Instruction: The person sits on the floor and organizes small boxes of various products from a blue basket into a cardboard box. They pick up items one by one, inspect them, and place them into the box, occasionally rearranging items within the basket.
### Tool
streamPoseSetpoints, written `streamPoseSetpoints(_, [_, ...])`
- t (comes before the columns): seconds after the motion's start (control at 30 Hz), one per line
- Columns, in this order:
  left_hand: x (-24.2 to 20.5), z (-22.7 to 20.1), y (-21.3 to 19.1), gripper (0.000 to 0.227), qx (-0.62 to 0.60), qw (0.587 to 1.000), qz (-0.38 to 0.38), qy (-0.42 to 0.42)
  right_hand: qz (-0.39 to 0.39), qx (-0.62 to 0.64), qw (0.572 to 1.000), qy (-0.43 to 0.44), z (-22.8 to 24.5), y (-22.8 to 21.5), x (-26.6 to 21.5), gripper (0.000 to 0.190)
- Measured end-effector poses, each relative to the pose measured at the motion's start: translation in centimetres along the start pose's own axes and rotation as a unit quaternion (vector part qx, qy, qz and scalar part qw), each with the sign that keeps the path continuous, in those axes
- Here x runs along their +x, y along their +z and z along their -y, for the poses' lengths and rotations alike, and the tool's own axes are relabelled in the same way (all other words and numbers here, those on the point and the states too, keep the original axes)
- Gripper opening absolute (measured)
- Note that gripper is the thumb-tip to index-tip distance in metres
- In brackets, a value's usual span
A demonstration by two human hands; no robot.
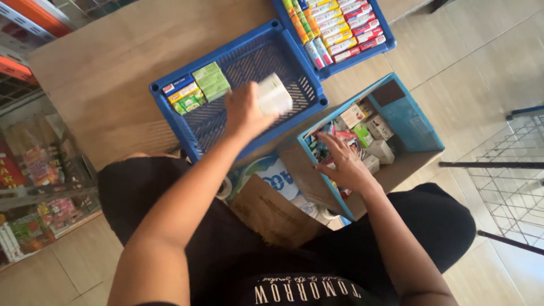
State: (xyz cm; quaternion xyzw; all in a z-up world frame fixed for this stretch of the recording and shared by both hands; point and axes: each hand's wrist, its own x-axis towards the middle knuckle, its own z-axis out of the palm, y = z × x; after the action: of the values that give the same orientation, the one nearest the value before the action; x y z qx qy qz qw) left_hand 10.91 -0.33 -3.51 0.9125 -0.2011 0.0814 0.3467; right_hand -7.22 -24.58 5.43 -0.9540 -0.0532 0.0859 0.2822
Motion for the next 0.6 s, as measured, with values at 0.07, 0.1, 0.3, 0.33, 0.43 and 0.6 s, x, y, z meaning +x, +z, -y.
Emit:
streamPoseSetpoints(0.07, [3.2, 2.1, 1.3, 0.077, 0.045, 0.997, -0.059, 0.011, 0.011, -0.026, 1.000, 0.008, -0.7, -0.4, 0.3, 0.079])
streamPoseSetpoints(0.1, [4.7, 3.0, 1.9, 0.082, 0.084, 0.991, -0.095, 0.033, 0.012, -0.033, 0.999, 0.016, -1.1, -0.6, 0.3, 0.078])
streamPoseSetpoints(0.3, [9.4, 7.6, 4.6, 0.072, 0.148, 0.987, -0.050, -0.027, -0.007, -0.044, 0.999, 0.021, -2.7, -1.6, -0.4, 0.070])
streamPoseSetpoints(0.33, [9.6, 8.1, 4.8, 0.071, 0.161, 0.986, -0.038, -0.032, 0.001, -0.038, 0.999, 0.037, -2.9, -1.8, -0.6, 0.069])
streamPoseSetpoints(0.43, [10.0, 9.5, 5.3, 0.080, 0.223, 0.974, -0.004, -0.040, 0.000, -0.047, 0.998, 0.045, -3.1, -2.1, -1.0, 0.069])
streamPoseSetpoints(0.6, [8.7, 12.8, 6.5, 0.099, 0.256, 0.967, 0.005, -0.019, 0.012, -0.046, 0.998, 0.052, -3.1, -2.3, -1.2, 0.067])
